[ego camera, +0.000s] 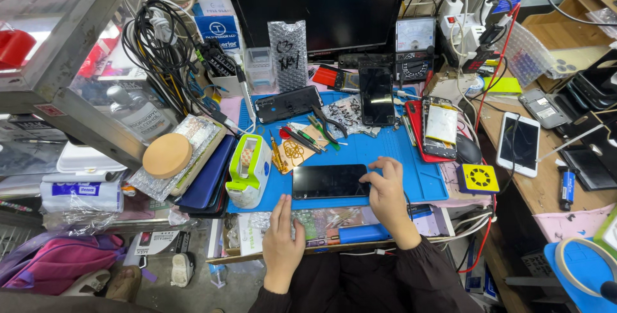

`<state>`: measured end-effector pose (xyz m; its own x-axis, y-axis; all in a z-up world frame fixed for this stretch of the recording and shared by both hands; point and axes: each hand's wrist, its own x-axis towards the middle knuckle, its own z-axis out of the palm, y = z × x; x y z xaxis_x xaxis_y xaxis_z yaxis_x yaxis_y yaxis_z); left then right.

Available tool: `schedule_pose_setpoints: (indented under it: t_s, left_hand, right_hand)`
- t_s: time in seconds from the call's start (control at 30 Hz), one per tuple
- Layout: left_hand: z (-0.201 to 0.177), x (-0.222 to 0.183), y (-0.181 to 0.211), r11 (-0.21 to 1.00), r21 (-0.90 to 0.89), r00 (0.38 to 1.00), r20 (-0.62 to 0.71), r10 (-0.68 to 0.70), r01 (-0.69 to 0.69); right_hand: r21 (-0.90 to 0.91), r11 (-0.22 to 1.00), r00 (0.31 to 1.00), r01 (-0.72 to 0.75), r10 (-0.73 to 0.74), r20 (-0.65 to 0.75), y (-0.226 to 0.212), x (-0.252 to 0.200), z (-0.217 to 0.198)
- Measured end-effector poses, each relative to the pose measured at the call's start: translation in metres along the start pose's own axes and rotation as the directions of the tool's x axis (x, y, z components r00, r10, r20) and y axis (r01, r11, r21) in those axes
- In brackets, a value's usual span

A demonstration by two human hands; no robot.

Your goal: The person taps and swipes on a mobile phone screen connected to a power source on a workbench to test its functionality.

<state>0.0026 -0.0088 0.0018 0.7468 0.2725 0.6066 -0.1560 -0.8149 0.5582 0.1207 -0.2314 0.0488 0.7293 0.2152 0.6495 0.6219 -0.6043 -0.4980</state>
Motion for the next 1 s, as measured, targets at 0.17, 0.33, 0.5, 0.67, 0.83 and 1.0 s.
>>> schedule_pose_setpoints:
  t_s: [0.17, 0.33, 0.5, 0.67, 0.83, 1.0]
  left_hand:
    - [-0.014, 0.017, 0.02, 0.969, -0.089, 0.97, 0.099, -0.223, 0.232]
    - [-0.033, 0.048, 0.03, 0.882, -0.157, 0.887, 0.216, -0.409, 0.445]
    - [-0.03, 0.069, 0.005, 0.782, -0.157, 0.764, 0.397, -0.51, 0.603]
    - [0.0, 0.077, -0.034, 0.87, -0.274, 0.872, 0.399, -0.285, 0.409]
    - [0.006, 0.092, -0.037, 0.855, -0.239, 0.832, 0.453, -0.321, 0.46]
    - [-0.012, 0.112, -0.005, 0.716, -0.13, 0.635, 0.587, -0.502, 0.686]
  right_hand:
    - [-0.021, 1.0, 0.999, -0.017, 0.018, 0.046, -0.002, 0.003, 0.0]
    - [0.016, 1.0, 1.0, -0.027, 0.027, 0.009, -0.007, 0.005, -0.001]
    - [-0.012, 1.0, 1.0, 0.009, -0.009, 0.03, -0.011, 0.008, -0.002]
    - [-0.001, 1.0, 0.999, 0.026, -0.026, 0.024, -0.011, 0.009, -0.003]
    - [0.015, 0.999, 0.999, 0.035, -0.035, 0.011, -0.01, 0.01, -0.003]
    - [0.03, 0.999, 0.999, 0.033, -0.033, 0.004, -0.009, 0.01, -0.003]
